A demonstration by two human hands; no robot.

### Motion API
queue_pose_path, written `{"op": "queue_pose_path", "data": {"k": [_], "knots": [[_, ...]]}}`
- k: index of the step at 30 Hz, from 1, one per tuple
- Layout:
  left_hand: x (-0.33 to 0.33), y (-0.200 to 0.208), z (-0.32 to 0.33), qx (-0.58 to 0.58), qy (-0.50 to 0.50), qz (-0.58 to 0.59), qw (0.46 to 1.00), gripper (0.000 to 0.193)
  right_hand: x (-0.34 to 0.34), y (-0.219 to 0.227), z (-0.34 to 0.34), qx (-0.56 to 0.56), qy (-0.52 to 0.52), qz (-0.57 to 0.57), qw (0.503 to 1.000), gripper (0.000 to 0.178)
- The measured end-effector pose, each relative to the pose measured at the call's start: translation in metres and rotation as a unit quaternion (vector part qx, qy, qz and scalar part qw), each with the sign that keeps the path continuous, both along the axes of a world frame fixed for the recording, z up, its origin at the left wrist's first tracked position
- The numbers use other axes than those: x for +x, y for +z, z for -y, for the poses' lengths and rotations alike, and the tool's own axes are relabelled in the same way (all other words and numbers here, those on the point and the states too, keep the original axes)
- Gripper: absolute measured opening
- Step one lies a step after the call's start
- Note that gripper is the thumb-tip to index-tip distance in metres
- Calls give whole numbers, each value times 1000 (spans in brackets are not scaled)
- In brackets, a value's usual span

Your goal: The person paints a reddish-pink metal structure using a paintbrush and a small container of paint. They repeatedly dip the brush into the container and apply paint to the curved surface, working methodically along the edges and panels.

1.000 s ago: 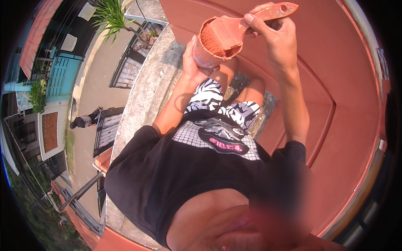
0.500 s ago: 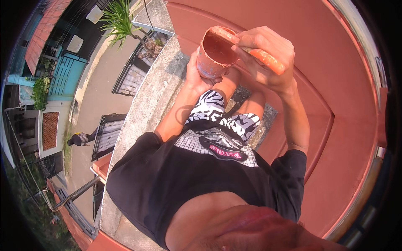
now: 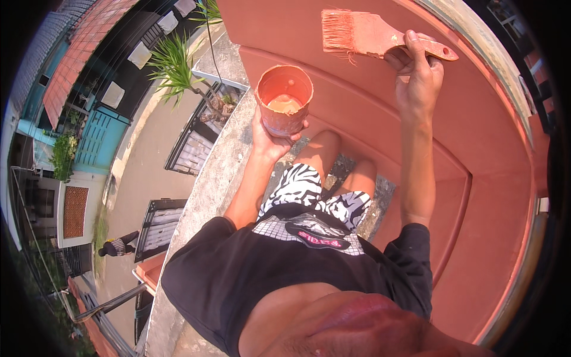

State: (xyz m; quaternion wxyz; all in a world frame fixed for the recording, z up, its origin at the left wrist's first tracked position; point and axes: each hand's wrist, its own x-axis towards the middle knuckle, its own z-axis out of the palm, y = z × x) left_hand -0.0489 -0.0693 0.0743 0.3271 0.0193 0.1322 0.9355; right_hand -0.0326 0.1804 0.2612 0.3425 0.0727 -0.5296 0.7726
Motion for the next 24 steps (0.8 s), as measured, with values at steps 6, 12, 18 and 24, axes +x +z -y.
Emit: {"op": "queue_pose_path", "data": {"k": [6, 12, 18, 24], "knots": [[-6, 0, 7, 7, 2, 12, 1000, 62, -22, 55, -7, 83, -9, -109, 990, 17], [-10, -3, 12, 30, 10, 16, 999, 66, -71, 138, -9, 205, -28, -164, 965, 13], [-14, -4, 17, 49, 14, 9, 999, 80, -115, 169, 5, 328, 68, -167, 927, 15], [-16, -4, 18, 43, 25, 19, 999, 79, -132, 169, 22, 375, 69, -146, 913, 20]]}}
